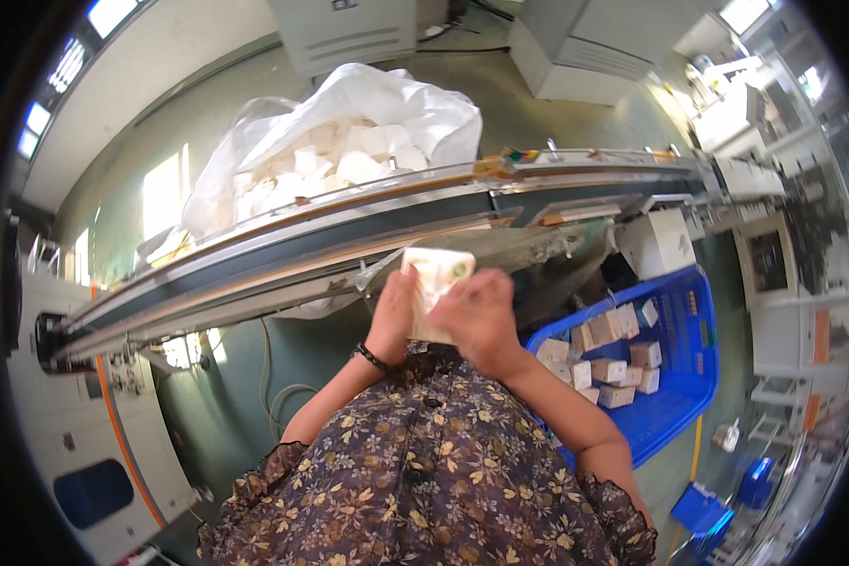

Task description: The person picks up white rectangular blocks, wraps them in paper or plastic, and places them into a blue crate at a manufacturing workstation.

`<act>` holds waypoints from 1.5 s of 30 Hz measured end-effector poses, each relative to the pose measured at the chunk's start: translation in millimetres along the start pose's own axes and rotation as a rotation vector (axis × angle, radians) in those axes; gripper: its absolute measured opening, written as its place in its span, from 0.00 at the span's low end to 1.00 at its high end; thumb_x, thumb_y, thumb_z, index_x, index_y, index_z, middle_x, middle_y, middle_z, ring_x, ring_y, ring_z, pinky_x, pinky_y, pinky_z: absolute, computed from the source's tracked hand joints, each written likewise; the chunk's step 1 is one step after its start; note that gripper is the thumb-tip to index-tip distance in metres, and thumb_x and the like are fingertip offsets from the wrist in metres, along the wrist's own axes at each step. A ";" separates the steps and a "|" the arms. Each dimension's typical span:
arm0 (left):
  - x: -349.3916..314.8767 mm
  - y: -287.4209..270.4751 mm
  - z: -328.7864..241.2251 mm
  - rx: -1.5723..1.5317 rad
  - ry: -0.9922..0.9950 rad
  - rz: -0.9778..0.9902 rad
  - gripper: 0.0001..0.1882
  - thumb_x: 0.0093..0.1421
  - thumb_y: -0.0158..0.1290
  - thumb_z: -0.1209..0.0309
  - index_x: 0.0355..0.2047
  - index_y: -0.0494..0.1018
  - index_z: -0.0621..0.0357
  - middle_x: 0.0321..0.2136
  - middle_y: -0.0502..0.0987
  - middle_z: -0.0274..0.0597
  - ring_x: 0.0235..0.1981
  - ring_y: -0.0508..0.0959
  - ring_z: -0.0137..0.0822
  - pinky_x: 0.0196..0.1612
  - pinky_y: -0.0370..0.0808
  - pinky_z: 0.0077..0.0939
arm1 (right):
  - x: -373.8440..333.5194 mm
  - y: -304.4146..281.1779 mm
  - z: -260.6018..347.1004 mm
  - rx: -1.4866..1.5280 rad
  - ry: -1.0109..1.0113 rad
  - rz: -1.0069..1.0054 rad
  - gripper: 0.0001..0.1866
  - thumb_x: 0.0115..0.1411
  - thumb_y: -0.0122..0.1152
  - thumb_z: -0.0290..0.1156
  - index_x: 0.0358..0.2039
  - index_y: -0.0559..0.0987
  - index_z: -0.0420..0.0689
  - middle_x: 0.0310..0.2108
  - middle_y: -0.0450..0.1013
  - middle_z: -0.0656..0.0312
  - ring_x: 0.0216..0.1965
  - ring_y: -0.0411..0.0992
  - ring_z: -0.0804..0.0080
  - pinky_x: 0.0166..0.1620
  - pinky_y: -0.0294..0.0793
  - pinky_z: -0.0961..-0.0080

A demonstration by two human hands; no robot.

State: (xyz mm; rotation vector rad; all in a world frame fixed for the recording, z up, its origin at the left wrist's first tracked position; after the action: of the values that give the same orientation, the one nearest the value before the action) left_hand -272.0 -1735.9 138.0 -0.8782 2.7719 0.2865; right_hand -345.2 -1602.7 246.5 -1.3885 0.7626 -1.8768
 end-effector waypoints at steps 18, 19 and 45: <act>-1.4 20.7 -16.2 -0.822 -0.212 0.376 0.25 0.71 0.40 0.50 0.49 0.71 0.60 0.44 0.78 0.42 0.43 0.78 0.34 0.47 0.76 0.29 | 84.6 -20.6 13.5 0.540 -0.497 -0.031 0.23 0.54 0.63 0.54 0.19 0.66 0.51 0.17 0.61 0.70 0.19 0.64 0.70 0.33 0.62 0.72; 0.8 25.3 -20.4 -1.068 -0.304 0.442 0.26 0.70 0.42 0.48 0.48 0.72 0.59 0.43 0.79 0.42 0.42 0.80 0.35 0.47 0.78 0.30 | 91.0 -34.4 9.6 0.705 -0.426 -0.110 0.24 0.55 0.61 0.56 0.19 0.66 0.50 0.16 0.61 0.71 0.17 0.62 0.71 0.32 0.62 0.72; 9.5 27.6 -90.4 0.522 0.378 0.360 0.24 0.68 0.44 0.62 0.19 0.72 0.65 0.14 0.71 0.53 0.16 0.72 0.49 0.23 0.66 0.41 | -55.9 55.8 -96.5 1.401 1.266 -0.139 0.27 0.69 0.44 0.55 0.42 0.76 0.41 0.40 0.76 0.58 0.44 0.75 0.68 0.52 0.73 0.72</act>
State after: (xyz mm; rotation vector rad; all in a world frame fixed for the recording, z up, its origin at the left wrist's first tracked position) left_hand -309.1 -1741.5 225.2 -0.3252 3.0947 -0.5878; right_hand -416.9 -1585.8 145.9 0.6945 -0.2911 -2.3853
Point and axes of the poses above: each hand's wrist, its own x-axis towards the middle knuckle, its own y-axis out of the palm, z = x × y, the point moved 2 cm from there along x, towards the middle knuckle
